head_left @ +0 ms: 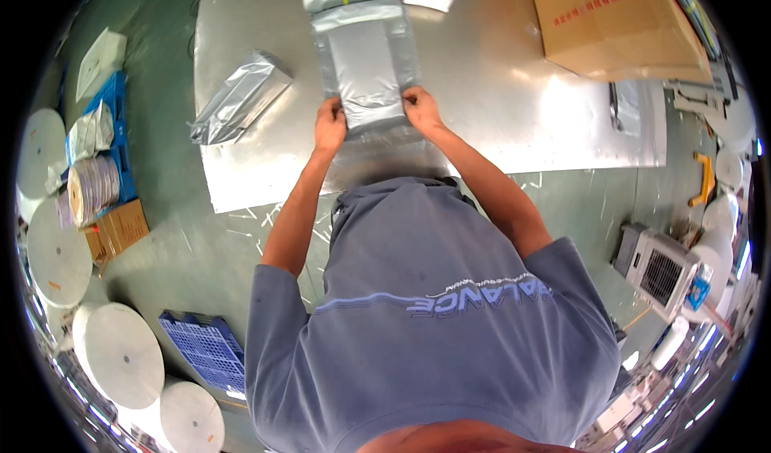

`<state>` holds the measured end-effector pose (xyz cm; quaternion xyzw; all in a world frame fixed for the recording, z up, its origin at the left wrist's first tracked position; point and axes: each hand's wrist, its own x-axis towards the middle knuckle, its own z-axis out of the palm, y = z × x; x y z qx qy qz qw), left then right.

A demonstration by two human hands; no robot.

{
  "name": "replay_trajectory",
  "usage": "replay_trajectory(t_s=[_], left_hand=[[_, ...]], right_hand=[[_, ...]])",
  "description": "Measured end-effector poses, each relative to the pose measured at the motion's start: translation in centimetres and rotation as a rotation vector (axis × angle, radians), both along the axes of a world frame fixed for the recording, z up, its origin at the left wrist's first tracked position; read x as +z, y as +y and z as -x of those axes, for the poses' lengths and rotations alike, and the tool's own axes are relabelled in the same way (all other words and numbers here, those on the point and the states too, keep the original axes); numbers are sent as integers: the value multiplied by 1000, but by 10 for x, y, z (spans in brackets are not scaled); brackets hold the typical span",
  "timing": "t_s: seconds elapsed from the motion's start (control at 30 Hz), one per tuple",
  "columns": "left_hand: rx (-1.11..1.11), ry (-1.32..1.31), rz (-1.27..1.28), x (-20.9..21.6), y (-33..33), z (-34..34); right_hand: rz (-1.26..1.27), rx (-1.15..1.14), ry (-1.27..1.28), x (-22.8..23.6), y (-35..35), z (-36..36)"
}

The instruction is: The person repeatedly picks up small pink boxes and places them into silver shipping bags on a metal table. They fold the bags closed and move them to a stack. Coworkers are visible in the background performing similar tasks.

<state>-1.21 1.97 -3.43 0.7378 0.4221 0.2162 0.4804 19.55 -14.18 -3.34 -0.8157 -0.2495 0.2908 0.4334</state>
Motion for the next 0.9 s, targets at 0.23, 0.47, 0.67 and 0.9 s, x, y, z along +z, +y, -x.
replay_trajectory(t_s=[0.23,0.47,0.67,0.9], left_hand=[[-117,513,203,119,70,20],[-315,913,-789,153,141,120],[-99,1045,-597,129,185,100],[-90,362,-744,123,126,43]], right_hand=[[-27,671,-34,57,17,40],[127,146,-814,104,138,-137],[674,5,-613,96,249,-243],[706,100,-640,47,108,-270]])
